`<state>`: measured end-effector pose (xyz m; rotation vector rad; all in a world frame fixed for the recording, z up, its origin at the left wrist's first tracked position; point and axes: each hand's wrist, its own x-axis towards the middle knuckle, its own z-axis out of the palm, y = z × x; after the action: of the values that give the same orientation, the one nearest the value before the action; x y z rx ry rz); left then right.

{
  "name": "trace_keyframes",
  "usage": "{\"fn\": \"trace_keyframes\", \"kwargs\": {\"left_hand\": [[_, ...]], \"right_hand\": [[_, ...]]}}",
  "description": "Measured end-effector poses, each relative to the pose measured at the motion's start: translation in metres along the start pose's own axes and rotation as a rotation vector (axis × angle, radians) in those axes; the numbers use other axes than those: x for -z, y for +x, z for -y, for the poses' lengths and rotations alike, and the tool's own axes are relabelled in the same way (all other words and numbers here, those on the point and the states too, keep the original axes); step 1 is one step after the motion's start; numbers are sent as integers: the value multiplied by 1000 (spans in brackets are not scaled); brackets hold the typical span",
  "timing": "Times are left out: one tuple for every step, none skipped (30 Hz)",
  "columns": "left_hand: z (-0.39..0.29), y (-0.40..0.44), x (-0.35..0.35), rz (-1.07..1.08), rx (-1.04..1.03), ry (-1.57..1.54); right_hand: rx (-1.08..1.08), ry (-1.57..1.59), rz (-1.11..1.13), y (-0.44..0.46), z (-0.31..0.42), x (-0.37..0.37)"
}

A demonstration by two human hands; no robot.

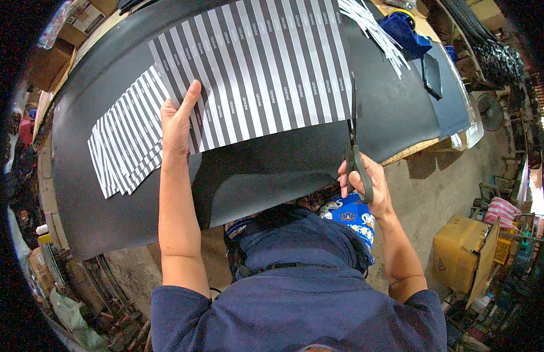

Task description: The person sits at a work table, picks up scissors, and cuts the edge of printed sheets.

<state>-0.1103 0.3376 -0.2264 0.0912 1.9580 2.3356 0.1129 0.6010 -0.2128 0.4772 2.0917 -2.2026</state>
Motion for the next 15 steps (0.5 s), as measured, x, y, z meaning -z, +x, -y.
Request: {"fn": "trace_keyframes", "kwargs": {"left_hand": [[0,0,-1,1,-3,-5],[0,0,-1,1,-6,-10],[0,0,-1,1,-6,-10],[0,0,0,-4,-13,14],[0,0,0,-10,-20,38],[0,-1,0,-11,-19,38],[-1,-1,-1,-14,-17,45],[-2,-1,-1,-18,-15,51],[-1,-1,-1,-18,-15,52],[-1,-1,0,-13,-17,48],[-1,-1,0,-8,-19,44],[-1,-1,-1,-9,-19,44],[-3,-2,-2,-15,-23,44],[-3,-2,-3,-22,-26,44],[-3,-2,-3,-23,-27,43]], "right_hand": [[2,0,4,0,0,0],[5,0,7,0,0,0],[4,0,7,0,0,0],[8,4,-1,0,-1,0],[12,9,-9,0,-1,0],[11,9,-8,0,0,0],[10,5,-12,0,1,0],[8,2,-15,0,1,-1],[8,2,-15,0,1,0],[12,-2,-13,0,1,0],[15,-6,-12,1,1,0],[15,-6,-11,1,1,0],[16,-10,-15,1,1,0],[17,-15,-18,1,2,1],[18,-15,-16,1,2,1]]}}
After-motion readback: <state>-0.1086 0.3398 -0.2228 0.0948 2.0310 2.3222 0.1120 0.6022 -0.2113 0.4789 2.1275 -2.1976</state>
